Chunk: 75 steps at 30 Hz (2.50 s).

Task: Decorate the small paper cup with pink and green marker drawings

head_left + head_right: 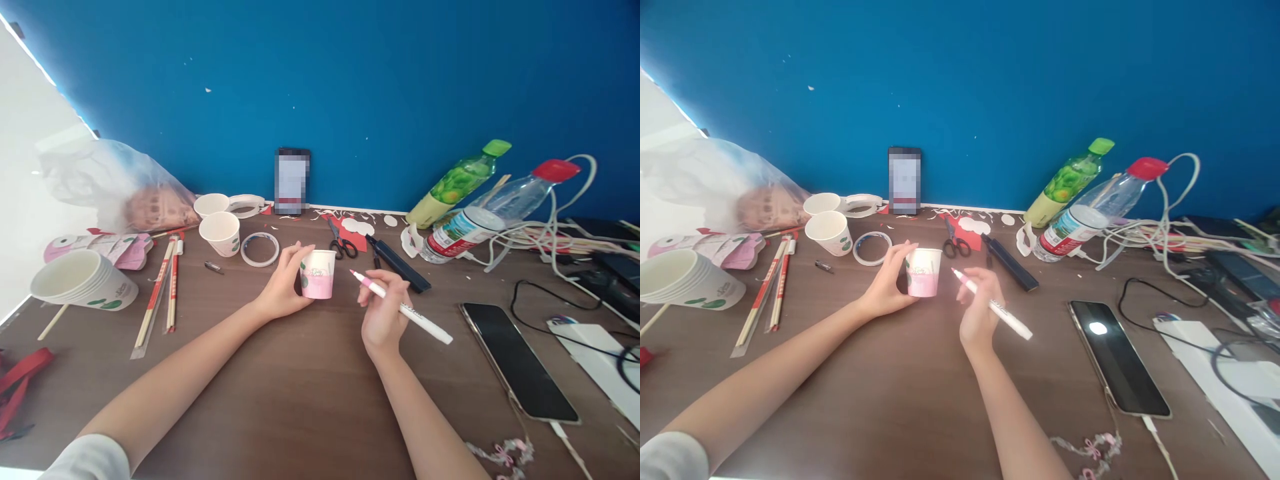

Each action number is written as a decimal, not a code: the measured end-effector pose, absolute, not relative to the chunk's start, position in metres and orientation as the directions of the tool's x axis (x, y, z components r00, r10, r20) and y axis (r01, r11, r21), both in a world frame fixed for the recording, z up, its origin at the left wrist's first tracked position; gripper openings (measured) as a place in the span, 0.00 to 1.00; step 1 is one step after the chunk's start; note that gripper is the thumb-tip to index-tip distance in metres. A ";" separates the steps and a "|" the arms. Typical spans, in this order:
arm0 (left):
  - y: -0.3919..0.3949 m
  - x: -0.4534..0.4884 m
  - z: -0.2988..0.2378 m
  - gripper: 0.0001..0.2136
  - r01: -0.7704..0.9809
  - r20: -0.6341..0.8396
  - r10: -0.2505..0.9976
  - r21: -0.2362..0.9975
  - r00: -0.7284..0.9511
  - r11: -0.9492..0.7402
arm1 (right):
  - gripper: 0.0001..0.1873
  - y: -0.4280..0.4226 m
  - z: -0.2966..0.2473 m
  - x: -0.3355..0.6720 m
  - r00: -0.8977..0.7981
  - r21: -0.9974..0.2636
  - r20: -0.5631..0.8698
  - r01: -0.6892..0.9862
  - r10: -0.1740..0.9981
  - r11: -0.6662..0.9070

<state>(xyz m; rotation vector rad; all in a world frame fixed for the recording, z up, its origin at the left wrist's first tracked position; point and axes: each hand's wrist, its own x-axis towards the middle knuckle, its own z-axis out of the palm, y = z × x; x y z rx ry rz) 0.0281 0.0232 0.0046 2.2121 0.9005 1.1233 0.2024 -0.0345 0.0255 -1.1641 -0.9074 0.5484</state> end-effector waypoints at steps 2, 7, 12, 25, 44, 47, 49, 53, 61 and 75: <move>0.024 0.028 0.005 0.43 0.314 0.521 0.734 0.676 0.436 -0.666 | 0.11 -0.037 0.029 0.201 0.531 -0.950 0.305 0.111 0.790 0.293; 0.026 0.029 0.005 0.40 0.268 0.561 0.701 0.663 0.441 -0.699 | 0.03 -0.040 0.033 0.200 0.363 -0.912 0.407 0.215 0.838 0.350; 0.026 0.030 0.003 0.38 0.254 0.577 0.685 0.652 0.445 -0.714 | 0.04 -0.040 0.031 0.200 0.304 -0.908 0.416 0.190 0.857 0.373; 0.025 0.029 0.005 0.38 0.292 0.549 0.700 0.651 0.456 -0.701 | 0.04 -0.041 0.032 0.199 0.304 -0.919 0.392 0.174 0.868 0.354; 0.025 0.028 0.005 0.39 0.316 0.536 0.711 0.649 0.455 -0.692 | 0.05 -0.035 0.026 0.201 0.351 -0.930 0.366 0.106 0.862 0.352; 0.025 0.028 0.005 0.39 0.319 0.536 0.712 0.648 0.453 -0.691 | 0.06 -0.035 0.026 0.200 0.344 -0.920 0.386 0.080 0.856 0.383; 0.025 0.028 0.005 0.39 0.317 0.542 0.708 0.645 0.453 -0.696 | 0.06 -0.035 0.025 0.201 0.339 -0.902 0.424 0.075 0.840 0.425; 0.025 0.028 0.004 0.40 0.313 0.544 0.705 0.643 0.455 -0.699 | 0.04 -0.034 0.021 0.204 0.381 -0.910 0.385 0.005 0.841 0.414; 0.023 0.026 0.004 0.48 0.352 0.436 0.761 0.699 0.481 -0.623 | 0.07 -0.034 0.021 0.201 0.306 -0.929 0.262 -0.179 0.915 0.325; 0.025 0.025 0.005 0.41 0.307 0.475 0.737 0.696 0.481 -0.649 | 0.06 -0.039 0.027 0.196 0.314 -0.947 0.320 0.083 0.894 0.310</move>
